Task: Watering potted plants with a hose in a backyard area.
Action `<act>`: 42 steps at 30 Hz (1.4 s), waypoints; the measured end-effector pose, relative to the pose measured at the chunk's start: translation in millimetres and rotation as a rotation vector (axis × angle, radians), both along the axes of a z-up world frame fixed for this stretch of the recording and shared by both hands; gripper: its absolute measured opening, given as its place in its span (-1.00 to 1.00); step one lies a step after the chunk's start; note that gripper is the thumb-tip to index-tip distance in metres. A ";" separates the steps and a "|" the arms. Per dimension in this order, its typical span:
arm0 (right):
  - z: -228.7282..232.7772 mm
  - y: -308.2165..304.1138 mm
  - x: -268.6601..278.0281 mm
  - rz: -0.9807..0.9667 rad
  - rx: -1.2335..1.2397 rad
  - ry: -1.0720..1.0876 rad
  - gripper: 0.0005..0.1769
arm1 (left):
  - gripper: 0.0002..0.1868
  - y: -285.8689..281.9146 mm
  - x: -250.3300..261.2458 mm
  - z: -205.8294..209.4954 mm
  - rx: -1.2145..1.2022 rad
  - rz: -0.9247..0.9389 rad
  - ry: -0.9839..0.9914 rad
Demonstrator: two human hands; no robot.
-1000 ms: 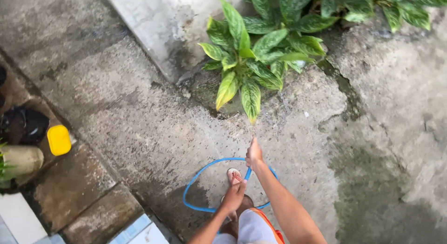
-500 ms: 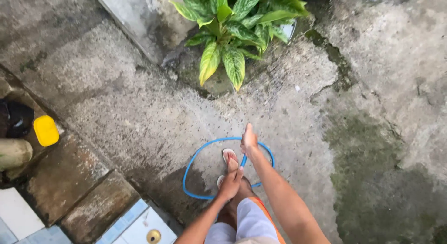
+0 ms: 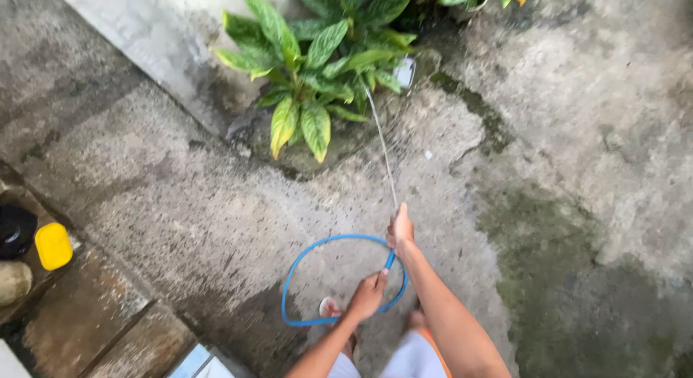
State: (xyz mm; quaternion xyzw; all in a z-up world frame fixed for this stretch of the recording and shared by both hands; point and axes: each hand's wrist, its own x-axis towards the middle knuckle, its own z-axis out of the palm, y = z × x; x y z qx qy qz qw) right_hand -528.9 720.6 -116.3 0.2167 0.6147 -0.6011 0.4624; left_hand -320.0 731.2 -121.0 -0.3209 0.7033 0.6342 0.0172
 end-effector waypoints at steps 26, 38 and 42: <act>34.1 95.2 -244.0 0.068 0.064 0.230 -0.18 | -0.42 121.0 -256.6 -18.6 0.037 0.126 0.076; 52.3 118.6 -286.9 -0.135 0.139 0.212 -0.25 | -0.42 131.9 -300.4 4.0 0.005 0.085 0.051; 49.4 127.0 -309.6 -0.190 0.233 0.288 -0.19 | -0.42 126.4 -323.2 -12.8 -0.047 0.026 0.065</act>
